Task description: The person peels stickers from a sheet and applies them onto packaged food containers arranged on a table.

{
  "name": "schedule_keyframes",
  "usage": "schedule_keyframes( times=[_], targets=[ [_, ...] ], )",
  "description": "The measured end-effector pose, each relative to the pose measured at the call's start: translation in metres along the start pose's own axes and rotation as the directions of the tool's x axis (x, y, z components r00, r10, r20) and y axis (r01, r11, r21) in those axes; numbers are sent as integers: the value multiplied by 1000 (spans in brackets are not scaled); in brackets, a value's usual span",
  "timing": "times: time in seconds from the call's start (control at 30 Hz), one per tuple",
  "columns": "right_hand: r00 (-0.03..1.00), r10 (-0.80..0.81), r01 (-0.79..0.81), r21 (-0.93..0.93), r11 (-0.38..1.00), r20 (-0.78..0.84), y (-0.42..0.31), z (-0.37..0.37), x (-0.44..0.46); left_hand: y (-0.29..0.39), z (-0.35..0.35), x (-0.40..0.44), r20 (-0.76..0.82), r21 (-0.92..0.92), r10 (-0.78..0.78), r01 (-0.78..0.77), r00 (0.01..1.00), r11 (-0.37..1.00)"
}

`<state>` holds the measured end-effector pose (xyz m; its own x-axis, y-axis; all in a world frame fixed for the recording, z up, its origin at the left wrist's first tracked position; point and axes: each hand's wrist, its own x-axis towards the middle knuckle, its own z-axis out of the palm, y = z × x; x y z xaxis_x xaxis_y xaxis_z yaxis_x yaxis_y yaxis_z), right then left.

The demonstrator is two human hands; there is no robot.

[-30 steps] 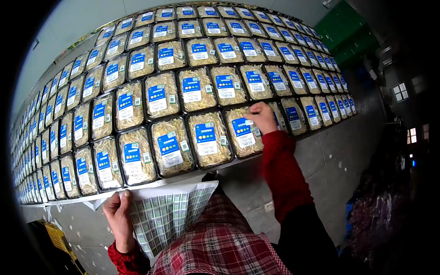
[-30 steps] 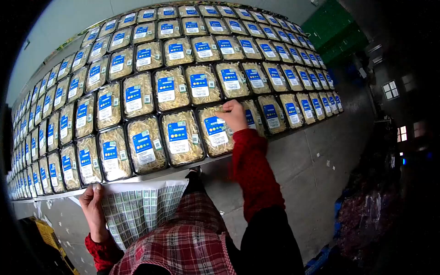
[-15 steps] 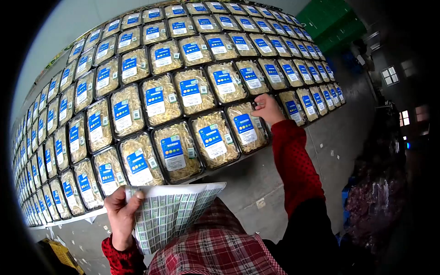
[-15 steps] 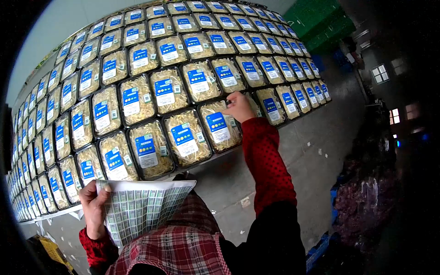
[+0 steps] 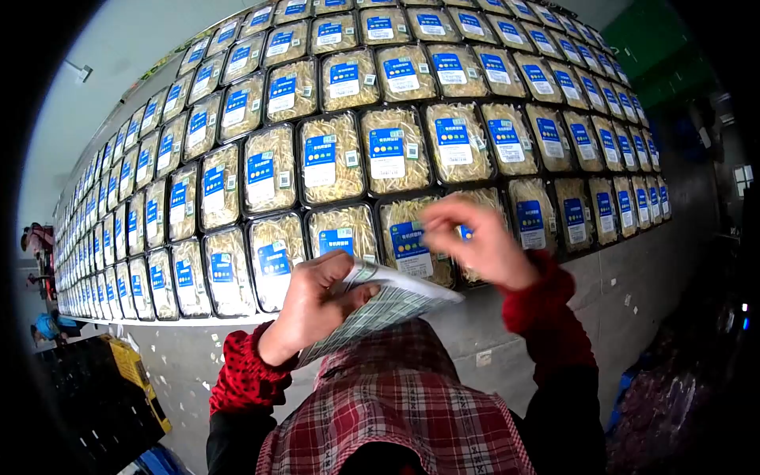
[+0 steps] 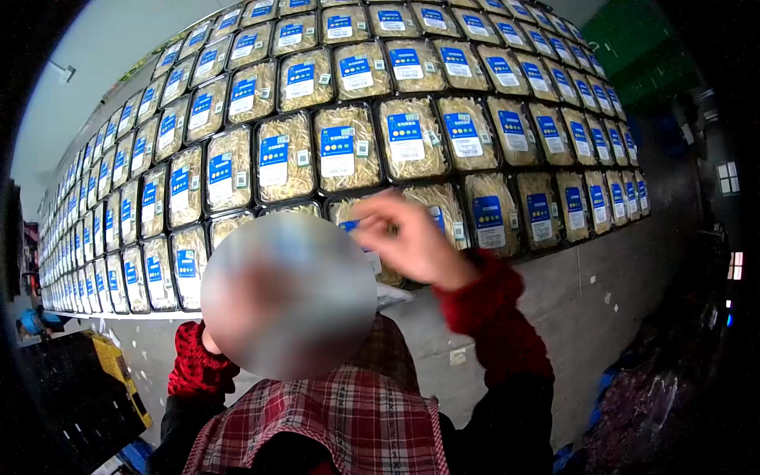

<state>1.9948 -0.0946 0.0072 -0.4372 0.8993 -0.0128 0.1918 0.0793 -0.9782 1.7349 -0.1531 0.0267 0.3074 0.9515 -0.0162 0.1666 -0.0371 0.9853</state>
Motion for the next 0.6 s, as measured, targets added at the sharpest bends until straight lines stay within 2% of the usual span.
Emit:
schedule_keyframes(
  times=[0.03, 0.07, 0.1, 0.17, 0.23, 0.3, 0.37, 0.43, 0.5, 0.57, 0.6],
  targets=[
    [987, -156, 155, 29, 988, 45, -21, 20, 0, 4, 5, 1, 9, 68, 9, -9, 1000, 998],
    [979, -203, 204, -13, 979, 36, -24, 36, -4, 9, 12, 3, 15, 116, 55, -57, 998, 992],
    [972, -236, 234, 85, 969, 20, -25, 45, -8, 15, 19, 6, 21, 164, 102, -104, 995, 981],
    [964, -265, 267, 79, 961, -35, -24, 46, -22, 11, 30, 5, 51, 264, 187, -193, 981, 945],
    [953, -291, 293, 17, 956, -81, -28, 46, -37, 6, 49, -2, -60, 194, 156, -141, 986, 971],
    [939, -321, 310, -106, 945, -119, -33, 43, -52, 10, 57, -13, -17, 313, 114, -103, 993, 944],
    [907, -389, 343, -251, 905, -162, -37, 42, -67, 13, 73, -19, -51, 305, 150, -127, 987, 944],
    [893, -420, 329, -401, 855, -163, -47, 38, -78, 8, 82, -25, -115, 264, 65, -33, 991, 964],
    [876, -455, 395, -305, 867, -161, 0, 29, -89, 14, 91, -30, -120, 241, 37, -7, 992, 971],
    [937, -171, 164, -50, 985, -306, 11, -20, -95, 19, 93, -34, -138, 236, -24, 56, 990, 970],
    [922, 0, 41, 97, 994, -387, 2, -52, -93, 15, 90, -41, -198, 214, -23, 66, 980, 975]
  ],
)
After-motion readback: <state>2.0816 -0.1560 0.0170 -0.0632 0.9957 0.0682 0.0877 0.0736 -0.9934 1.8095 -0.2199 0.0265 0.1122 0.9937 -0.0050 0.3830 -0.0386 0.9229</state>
